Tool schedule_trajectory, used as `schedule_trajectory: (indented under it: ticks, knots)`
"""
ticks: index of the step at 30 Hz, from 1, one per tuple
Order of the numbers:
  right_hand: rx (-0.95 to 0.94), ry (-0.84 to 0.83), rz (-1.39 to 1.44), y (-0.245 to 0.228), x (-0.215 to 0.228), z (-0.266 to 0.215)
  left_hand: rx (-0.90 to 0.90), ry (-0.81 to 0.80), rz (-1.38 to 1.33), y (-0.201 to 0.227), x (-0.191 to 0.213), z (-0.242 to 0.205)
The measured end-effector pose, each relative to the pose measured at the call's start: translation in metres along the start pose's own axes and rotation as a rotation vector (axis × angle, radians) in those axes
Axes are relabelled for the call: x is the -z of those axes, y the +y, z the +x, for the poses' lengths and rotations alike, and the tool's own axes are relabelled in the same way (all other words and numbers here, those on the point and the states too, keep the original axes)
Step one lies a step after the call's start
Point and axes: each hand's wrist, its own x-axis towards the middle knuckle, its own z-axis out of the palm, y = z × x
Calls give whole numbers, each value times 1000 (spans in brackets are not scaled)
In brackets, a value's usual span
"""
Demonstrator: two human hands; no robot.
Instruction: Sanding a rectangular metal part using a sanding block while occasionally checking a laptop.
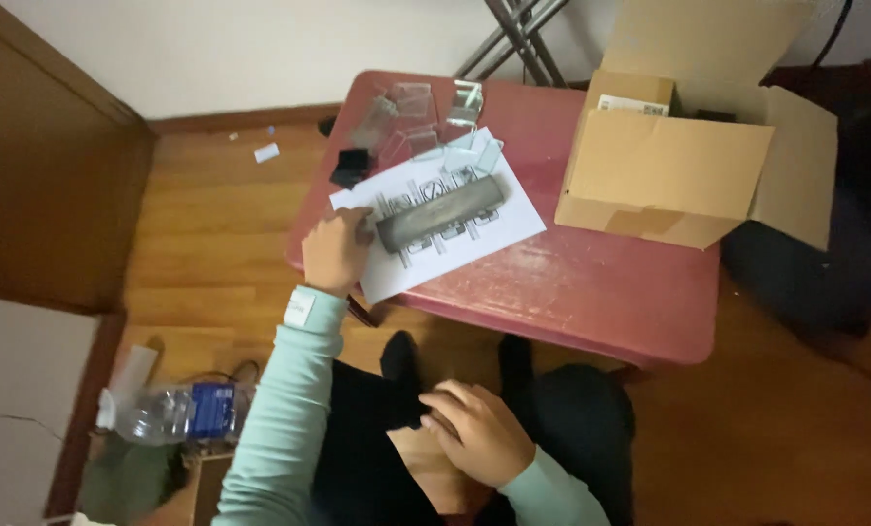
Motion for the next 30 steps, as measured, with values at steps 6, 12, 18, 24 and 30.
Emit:
schedule_trajectory:
  ticks: [6,12,18,24,30]
  knots:
    - [-24,-81,14,6,-7,0,187,-137,-250,-8,5,16]
    - [-28,-7,-32,14,-10,-4,305,-80,-491,15,24,19]
    - [-74,164,-206,-2,14,17,272,202,-1079,32,42,1]
    - [-68,548,-51,-8,65,91,146,51,-1437,46,32,-9]
    - [-61,297,146,8,102,164,39,59,-1328,67,30,-5]
